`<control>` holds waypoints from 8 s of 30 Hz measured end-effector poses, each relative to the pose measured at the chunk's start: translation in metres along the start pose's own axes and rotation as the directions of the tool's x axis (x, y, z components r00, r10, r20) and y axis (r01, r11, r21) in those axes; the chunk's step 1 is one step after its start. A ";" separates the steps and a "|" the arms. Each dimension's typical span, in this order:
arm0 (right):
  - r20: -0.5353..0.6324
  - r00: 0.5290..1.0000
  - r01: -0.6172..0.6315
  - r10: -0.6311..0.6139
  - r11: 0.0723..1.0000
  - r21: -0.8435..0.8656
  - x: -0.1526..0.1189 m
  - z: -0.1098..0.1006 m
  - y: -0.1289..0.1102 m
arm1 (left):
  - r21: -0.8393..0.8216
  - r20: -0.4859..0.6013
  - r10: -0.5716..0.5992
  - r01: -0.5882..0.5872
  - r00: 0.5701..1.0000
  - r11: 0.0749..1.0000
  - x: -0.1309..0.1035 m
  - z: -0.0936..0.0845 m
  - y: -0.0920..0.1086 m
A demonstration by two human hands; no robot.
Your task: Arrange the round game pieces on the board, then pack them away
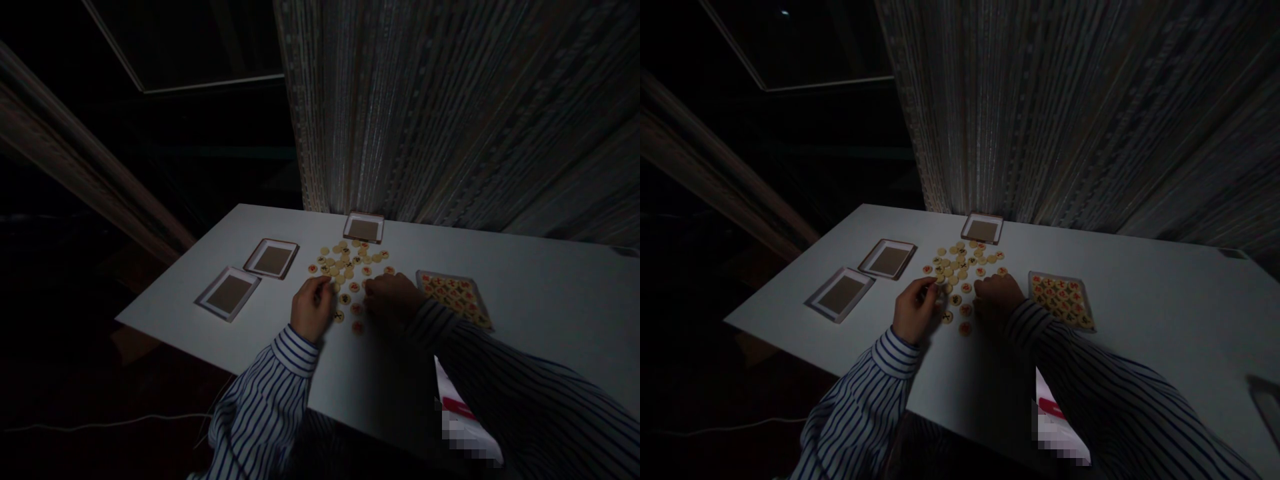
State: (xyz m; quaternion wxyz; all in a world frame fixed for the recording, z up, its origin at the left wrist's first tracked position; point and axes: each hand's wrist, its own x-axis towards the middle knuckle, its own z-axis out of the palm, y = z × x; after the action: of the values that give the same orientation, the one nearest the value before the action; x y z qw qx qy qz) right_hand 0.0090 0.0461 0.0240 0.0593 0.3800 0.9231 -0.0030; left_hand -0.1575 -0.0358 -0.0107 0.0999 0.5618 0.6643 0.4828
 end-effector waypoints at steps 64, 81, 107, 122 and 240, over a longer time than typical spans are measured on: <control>-0.079 0.997 0.030 -0.007 0.955 0.295 0.032 -0.003 -0.004 | 0.435 0.506 -0.023 -0.232 0.862 0.870 0.001 -0.051 0.000; 0.004 0.999 0.047 -0.048 0.996 0.075 0.057 0.003 0.012 | 0.371 0.191 0.027 -0.098 0.981 0.923 0.064 0.000 -0.028; 0.032 0.997 -0.061 0.072 0.448 0.892 0.067 -0.003 0.018 | 0.115 0.144 0.274 -0.291 0.951 0.950 0.056 0.009 -0.027; 0.069 0.995 -0.089 0.072 0.332 0.939 0.061 -0.009 0.010 | 0.061 0.119 0.365 -0.373 0.924 0.926 0.053 0.012 -0.021; -0.720 0.637 0.237 0.275 0.820 0.522 -0.118 0.041 0.078 | -0.524 0.643 -0.087 0.520 0.761 0.675 -0.014 0.119 0.094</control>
State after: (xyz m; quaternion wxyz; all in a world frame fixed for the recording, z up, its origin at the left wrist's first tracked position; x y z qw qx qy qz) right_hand 0.1512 0.0166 -0.0007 -0.4566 0.3536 0.8080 -0.1171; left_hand -0.0111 0.0059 -0.0062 0.5730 0.4772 0.4683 0.4739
